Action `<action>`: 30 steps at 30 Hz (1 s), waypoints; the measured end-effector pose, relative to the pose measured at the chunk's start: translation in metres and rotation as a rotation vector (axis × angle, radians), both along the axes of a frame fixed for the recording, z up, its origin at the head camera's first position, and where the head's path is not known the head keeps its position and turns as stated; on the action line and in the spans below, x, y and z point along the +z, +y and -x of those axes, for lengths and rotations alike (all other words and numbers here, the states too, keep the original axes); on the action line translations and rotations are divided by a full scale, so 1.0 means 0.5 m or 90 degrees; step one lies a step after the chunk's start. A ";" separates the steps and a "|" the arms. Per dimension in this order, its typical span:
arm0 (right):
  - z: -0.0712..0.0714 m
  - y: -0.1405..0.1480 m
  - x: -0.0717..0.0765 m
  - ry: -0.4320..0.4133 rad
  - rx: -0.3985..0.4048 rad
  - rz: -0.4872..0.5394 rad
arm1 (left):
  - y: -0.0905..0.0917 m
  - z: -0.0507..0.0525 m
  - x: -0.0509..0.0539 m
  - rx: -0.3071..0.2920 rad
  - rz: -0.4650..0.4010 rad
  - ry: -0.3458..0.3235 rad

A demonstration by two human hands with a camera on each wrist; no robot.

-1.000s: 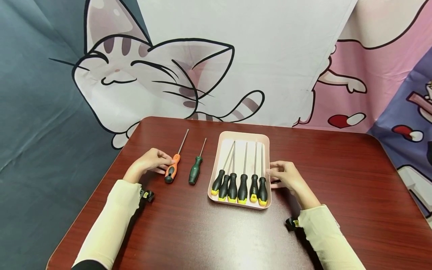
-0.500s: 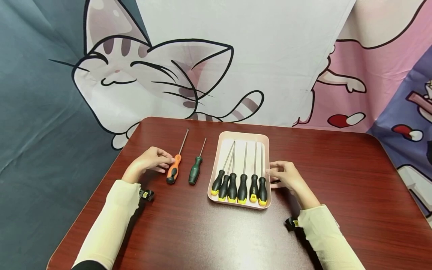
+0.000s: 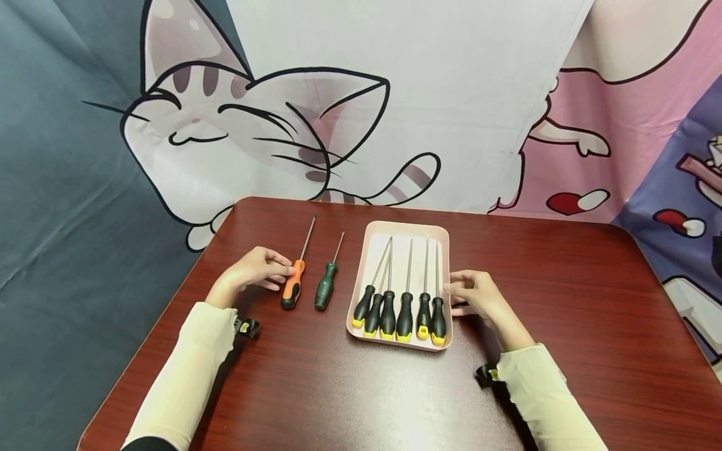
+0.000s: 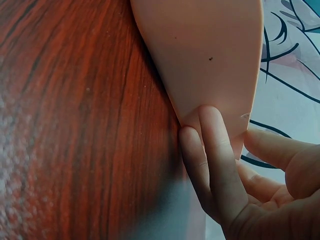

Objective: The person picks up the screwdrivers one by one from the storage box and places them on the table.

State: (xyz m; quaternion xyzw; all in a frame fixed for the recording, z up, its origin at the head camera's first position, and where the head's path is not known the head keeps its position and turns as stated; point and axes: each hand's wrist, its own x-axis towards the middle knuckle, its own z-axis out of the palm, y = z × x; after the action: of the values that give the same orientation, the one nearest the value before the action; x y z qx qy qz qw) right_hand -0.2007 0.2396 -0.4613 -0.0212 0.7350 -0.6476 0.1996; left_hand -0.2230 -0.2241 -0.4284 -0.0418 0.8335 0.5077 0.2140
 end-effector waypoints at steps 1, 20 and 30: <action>0.000 0.000 0.000 0.000 0.000 0.000 | 0.001 0.000 -0.001 -0.002 -0.001 0.000; -0.001 -0.001 0.000 -0.006 -0.004 0.003 | 0.002 -0.001 -0.001 -0.013 -0.006 0.001; -0.001 -0.001 0.000 -0.003 -0.004 0.001 | 0.005 -0.001 0.006 -0.016 -0.013 0.011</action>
State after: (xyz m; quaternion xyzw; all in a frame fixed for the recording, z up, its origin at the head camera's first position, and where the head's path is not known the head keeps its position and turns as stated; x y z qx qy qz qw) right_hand -0.2002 0.2391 -0.4612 -0.0178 0.7342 -0.6488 0.1994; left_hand -0.2223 -0.2217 -0.4253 -0.0252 0.8303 0.5141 0.2137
